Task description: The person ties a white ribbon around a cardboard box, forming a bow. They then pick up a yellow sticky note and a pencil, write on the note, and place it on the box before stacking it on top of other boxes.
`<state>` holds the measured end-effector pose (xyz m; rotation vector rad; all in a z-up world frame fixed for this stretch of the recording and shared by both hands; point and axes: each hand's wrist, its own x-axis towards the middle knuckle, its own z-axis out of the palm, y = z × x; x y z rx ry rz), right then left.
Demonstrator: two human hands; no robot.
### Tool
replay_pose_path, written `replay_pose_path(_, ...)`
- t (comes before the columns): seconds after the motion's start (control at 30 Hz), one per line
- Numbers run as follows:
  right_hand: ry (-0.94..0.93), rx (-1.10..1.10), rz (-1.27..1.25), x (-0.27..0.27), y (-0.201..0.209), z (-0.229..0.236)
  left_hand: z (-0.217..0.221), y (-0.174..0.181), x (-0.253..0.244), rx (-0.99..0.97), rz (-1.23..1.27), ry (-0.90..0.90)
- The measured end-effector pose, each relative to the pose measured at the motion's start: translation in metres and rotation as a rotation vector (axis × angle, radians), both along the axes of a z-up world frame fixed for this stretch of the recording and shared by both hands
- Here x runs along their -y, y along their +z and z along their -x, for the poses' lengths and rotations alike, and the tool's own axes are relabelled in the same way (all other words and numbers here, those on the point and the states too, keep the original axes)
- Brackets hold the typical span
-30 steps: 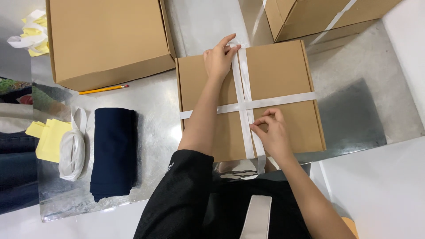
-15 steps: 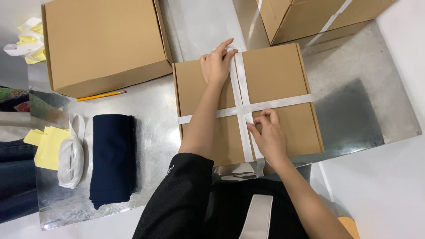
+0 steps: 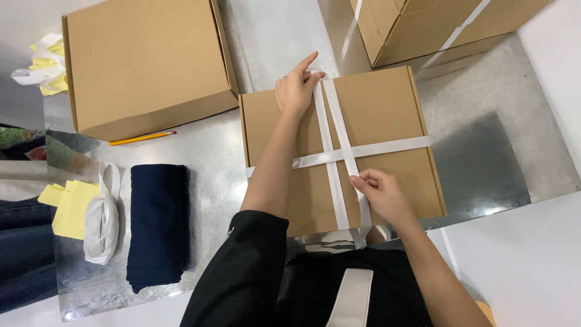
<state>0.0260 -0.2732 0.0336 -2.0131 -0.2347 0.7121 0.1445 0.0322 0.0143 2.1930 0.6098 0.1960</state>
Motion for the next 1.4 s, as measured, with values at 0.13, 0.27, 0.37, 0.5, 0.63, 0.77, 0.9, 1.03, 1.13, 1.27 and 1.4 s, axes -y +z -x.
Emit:
replay_pose_path(0.13, -0.041, -0.173, 0.055, -0.012, 0.048, 0.002, -0.001, 0.025, -0.009, -0.117, 0.141, 0.046)
replay_pose_path(0.27, -0.024, -0.259, -0.019, -0.011, 0.057, -0.001, -0.009, 0.019, -0.031, -0.007, 0.226, 0.016)
replay_pose_path(0.37, 0.006, -0.298, -0.029, -0.008, 0.053, -0.005, -0.019, 0.021, -0.049, 0.178, 0.302, -0.023)
replay_pose_path(0.5, 0.085, -0.335, 0.024, -0.009, 0.061, -0.003, -0.015, 0.053, -0.058, 0.263, 0.460, 0.023)
replay_pose_path(0.63, 0.113, -0.323, 0.018, -0.009, 0.064, -0.003, -0.020, 0.061, -0.063, 0.317, 0.441, 0.047)
replay_pose_path(0.77, 0.118, -0.327, -0.024, -0.003, 0.044, -0.007, -0.027, 0.075, -0.068, 0.285, 0.317, 0.123)
replay_pose_path(0.9, 0.106, -0.329, -0.044, -0.002, 0.053, -0.006, -0.044, 0.053, -0.089, 0.253, 0.128, 0.203)
replay_pose_path(1.03, 0.092, -0.309, -0.032, -0.006, 0.060, -0.004, -0.032, 0.023, -0.090, 0.055, 0.003, 0.070)
replay_pose_path(1.13, 0.089, -0.317, -0.039, -0.005, 0.050, -0.002, -0.004, 0.011, -0.069, -0.016, -0.088, -0.022)
replay_pose_path(1.27, 0.096, -0.274, -0.101, -0.008, 0.053, 0.004, 0.048, 0.019, -0.022, 0.163, -0.113, -0.172)
replay_pose_path(1.4, 0.014, -0.172, -0.247, -0.009, 0.046, 0.012, 0.116, 0.038, 0.029, 0.239, -0.108, -0.331)
